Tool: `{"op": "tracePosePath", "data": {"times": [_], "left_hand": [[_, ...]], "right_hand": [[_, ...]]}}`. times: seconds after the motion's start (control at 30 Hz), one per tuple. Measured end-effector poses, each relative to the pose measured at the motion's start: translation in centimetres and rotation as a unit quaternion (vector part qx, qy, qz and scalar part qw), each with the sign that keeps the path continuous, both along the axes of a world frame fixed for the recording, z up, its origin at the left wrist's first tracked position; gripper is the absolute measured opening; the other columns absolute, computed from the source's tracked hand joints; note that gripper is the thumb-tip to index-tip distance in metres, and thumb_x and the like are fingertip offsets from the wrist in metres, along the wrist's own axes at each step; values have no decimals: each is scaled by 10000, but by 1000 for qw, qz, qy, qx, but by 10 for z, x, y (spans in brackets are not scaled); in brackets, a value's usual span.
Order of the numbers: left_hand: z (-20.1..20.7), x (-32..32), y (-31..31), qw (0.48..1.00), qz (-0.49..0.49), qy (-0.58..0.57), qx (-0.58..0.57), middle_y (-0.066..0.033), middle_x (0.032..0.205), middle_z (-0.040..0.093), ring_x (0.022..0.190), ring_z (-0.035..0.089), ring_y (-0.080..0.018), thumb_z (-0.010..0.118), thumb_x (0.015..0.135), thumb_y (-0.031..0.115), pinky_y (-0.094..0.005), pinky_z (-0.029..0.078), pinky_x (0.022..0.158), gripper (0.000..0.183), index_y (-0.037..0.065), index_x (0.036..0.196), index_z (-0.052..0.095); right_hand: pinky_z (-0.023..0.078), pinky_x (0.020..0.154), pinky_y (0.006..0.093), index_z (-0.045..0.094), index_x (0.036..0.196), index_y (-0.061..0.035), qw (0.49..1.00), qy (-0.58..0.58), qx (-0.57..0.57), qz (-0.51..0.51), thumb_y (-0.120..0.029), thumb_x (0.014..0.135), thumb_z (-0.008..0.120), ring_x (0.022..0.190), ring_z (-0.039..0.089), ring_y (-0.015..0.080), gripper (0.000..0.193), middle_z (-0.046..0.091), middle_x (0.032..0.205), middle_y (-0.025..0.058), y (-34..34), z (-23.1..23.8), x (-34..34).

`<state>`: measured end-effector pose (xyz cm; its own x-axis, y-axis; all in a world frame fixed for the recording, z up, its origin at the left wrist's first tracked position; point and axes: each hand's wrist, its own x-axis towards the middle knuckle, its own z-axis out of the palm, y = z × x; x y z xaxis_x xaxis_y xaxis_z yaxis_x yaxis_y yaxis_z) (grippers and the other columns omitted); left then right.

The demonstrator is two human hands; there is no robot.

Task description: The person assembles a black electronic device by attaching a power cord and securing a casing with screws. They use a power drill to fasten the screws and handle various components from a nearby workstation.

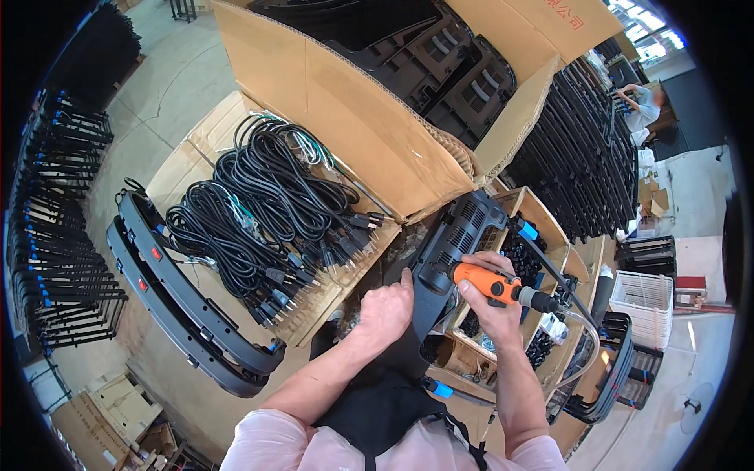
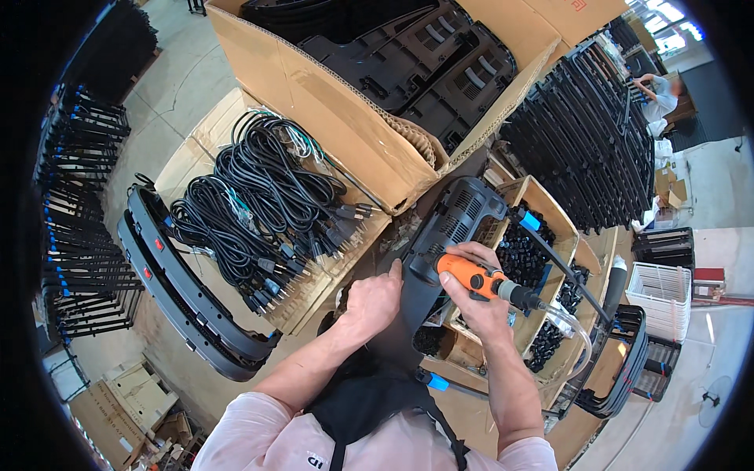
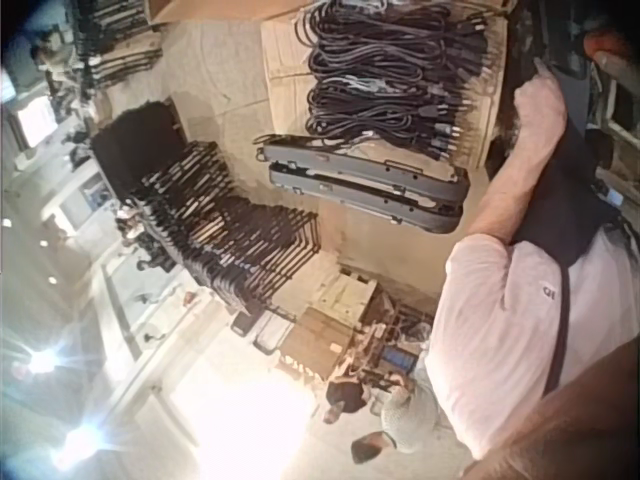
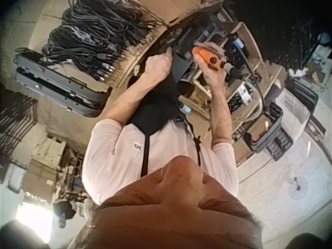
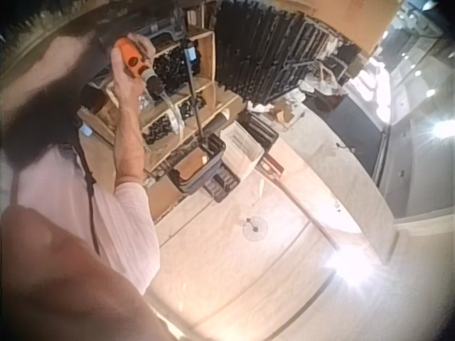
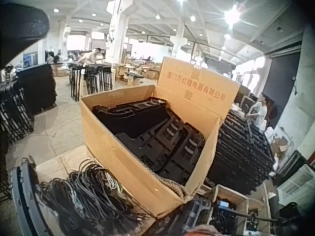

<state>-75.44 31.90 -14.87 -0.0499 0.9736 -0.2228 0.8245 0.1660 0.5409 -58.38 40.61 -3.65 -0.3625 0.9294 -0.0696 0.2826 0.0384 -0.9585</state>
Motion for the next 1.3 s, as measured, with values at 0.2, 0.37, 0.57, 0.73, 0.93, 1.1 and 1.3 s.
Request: {"op": "tracePosePath", "data": {"times": [0.2, 0.37, 0.57, 0.73, 0.93, 1.1, 1.3], "left_hand": [[-2, 5, 6, 999, -8, 33, -19, -171, 908, 789, 771, 789, -319, 589, 1038, 192, -452, 632, 656, 473, -49, 1444, 606], [0, 2, 6, 999, -9, 26, -26, -160, 925, 792, 769, 789, -319, 593, 1037, 192, -460, 635, 662, 480, -42, 1456, 602], [9, -4, -8, 984, 106, -141, 34, -166, 864, 762, 780, 773, -269, 533, 1109, 236, -421, 602, 711, 317, -10, 1274, 646], [-7, 14, -46, 688, 245, -668, -142, 14, 794, 586, 633, 472, -77, 487, 1172, 294, -244, 398, 553, 288, 49, 1107, 626], [-9, 26, -65, 482, 258, -792, -271, 35, 833, 562, 633, 418, -53, 533, 1160, 347, -206, 325, 533, 300, 79, 1091, 650], [-17, 37, -70, 433, 301, -814, -244, 29, 858, 581, 663, 454, -61, 557, 1148, 366, -213, 335, 537, 325, 65, 1171, 679], [-7, 43, -73, 437, 327, -803, -239, 17, 870, 610, 714, 547, -99, 549, 1145, 391, -239, 394, 574, 365, 70, 1233, 697]], "right_hand": [[542, 1094, 395, 558, 1382, -12, 1000, 5, -5, -5, -46, 921, 798, 1248, 661, 245, 521, 684, 1319, 143, 1, -3, 0], [538, 1105, 391, 571, 1376, -24, 1000, -9, 4, 8, -47, 910, 815, 1244, 669, 235, 527, 703, 1313, 135, 3, -11, -2], [550, 1085, 382, 606, 1345, -30, 1000, -26, 5, 12, -61, 899, 832, 1215, 695, 230, 500, 731, 1275, 131, 6, -20, -10], [582, 1017, 358, 641, 1312, -48, 989, -105, 72, 77, -96, 899, 840, 1129, 740, 229, 461, 753, 1231, 125, 9, -17, -22], [555, 1042, 373, 672, 1203, -12, 987, -122, 20, 104, -64, 895, 821, 1180, 695, 221, 346, 725, 1268, 159, 14, -12, -29], [529, 1073, 367, 642, 1258, -21, 990, -96, -1, 103, -84, 914, 807, 1221, 667, 208, 387, 702, 1323, 152, 17, -14, -26], [544, 1058, 342, 606, 1355, -18, 998, -20, 24, 63, -50, 907, 822, 1187, 680, 189, 498, 718, 1271, 116, 6, -12, -21]]}}
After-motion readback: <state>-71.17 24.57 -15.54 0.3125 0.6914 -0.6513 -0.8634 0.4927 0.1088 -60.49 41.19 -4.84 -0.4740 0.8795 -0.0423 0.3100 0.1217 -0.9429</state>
